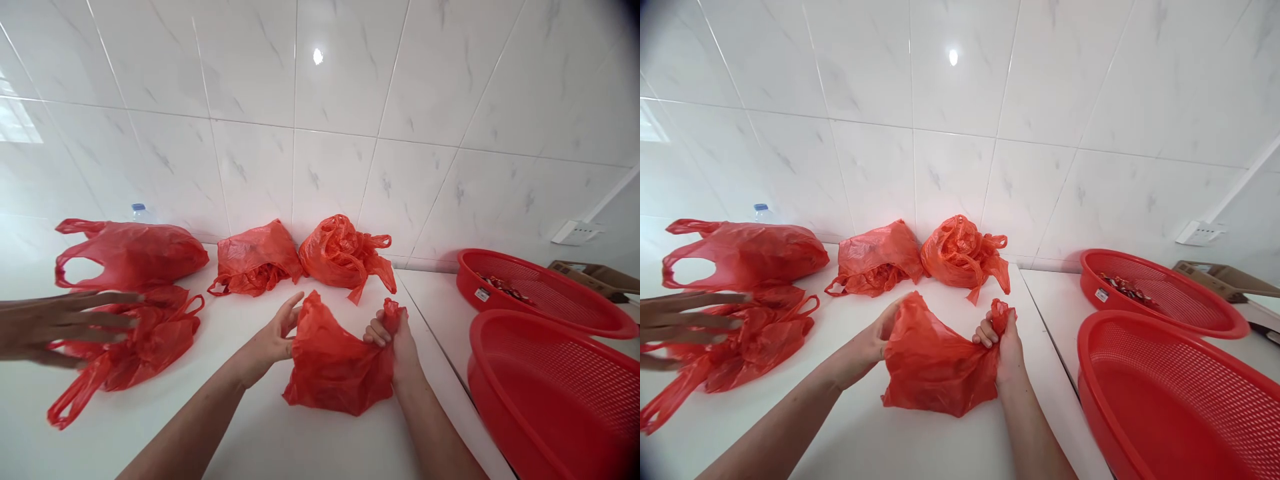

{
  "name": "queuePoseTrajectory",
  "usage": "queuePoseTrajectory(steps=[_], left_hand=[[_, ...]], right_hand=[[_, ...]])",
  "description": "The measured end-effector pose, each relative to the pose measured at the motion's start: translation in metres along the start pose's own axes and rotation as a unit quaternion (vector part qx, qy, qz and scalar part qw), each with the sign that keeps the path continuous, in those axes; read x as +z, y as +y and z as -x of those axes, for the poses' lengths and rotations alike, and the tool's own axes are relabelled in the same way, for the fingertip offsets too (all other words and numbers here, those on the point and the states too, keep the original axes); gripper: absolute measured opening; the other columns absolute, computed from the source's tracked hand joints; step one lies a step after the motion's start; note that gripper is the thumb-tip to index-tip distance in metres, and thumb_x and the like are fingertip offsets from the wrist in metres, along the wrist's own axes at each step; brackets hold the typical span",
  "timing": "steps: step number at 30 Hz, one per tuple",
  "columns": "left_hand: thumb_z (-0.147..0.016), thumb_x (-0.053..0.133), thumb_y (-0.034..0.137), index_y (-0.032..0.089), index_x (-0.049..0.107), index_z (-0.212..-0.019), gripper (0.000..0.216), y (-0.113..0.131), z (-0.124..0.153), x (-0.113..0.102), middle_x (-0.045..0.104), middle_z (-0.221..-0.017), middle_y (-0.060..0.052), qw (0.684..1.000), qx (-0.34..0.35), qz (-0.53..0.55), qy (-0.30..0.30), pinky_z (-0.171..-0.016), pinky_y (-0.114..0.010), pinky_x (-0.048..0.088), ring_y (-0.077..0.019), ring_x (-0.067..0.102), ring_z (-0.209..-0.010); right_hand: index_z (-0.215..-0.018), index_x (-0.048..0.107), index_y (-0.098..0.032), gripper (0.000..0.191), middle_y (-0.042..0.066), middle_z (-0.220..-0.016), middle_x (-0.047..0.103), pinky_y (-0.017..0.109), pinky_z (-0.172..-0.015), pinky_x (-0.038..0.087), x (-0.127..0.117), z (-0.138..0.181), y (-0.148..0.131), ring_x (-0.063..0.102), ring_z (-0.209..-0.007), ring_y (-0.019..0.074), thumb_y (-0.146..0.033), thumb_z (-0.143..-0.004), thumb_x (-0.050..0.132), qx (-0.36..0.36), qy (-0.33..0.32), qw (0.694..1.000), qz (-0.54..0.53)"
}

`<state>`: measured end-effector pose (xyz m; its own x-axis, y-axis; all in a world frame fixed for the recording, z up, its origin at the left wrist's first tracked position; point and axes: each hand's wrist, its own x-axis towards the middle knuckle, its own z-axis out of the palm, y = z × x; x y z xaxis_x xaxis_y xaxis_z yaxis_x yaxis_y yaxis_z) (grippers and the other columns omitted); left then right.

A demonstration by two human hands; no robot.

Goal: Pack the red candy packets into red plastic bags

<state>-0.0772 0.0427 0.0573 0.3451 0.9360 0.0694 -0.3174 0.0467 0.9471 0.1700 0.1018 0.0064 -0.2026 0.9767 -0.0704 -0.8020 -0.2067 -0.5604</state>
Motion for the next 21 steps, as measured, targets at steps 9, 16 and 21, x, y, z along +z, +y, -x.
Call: queuePoseTrajectory(steps=[9, 16, 21], left_hand=[[-0.088, 0.049, 0.034, 0.025, 0.058, -0.119, 0.034, -0.008, 0.003, -0.009, 0.066, -0.104, -0.006, 0.987, 0.035, 0.122, 0.102, -0.081, -0.033, 0.047, -0.0227, 0.06, -0.099], [-0.077, 0.07, 0.036, 0.02, 0.055, -0.124, 0.051, -0.031, 0.005, 0.018, 0.065, -0.118, -0.013, 0.997, -0.044, 0.031, 0.056, -0.093, -0.042, 0.046, -0.0323, 0.057, -0.112], [-0.079, 0.066, 0.03, 0.013, 0.065, -0.095, 0.023, -0.036, -0.031, 0.038, 0.071, -0.092, -0.013, 0.972, -0.079, 0.151, 0.161, -0.076, -0.038, 0.051, -0.0262, 0.067, -0.083]], right_hand=[[-0.067, 0.058, -0.018, 0.048, -0.009, -0.043, 0.027, 0.02, -0.049, 0.039, 0.001, 0.001, -0.001, 0.025, -0.041, 0.0051, -0.063, -0.083, 0.05, -0.021, 0.014, 1.0, 0.0], [-0.058, 0.053, -0.019, 0.053, -0.008, -0.044, 0.03, 0.023, -0.051, 0.042, 0.013, 0.005, 0.011, 0.03, -0.042, 0.0069, -0.067, -0.08, 0.05, -0.008, 0.024, 0.997, 0.067], [-0.053, 0.049, -0.02, 0.037, -0.001, -0.056, 0.05, 0.028, -0.063, 0.048, 0.02, 0.016, 0.014, 0.054, -0.061, 0.0138, -0.045, -0.076, 0.063, 0.043, -0.027, 0.992, 0.119]])
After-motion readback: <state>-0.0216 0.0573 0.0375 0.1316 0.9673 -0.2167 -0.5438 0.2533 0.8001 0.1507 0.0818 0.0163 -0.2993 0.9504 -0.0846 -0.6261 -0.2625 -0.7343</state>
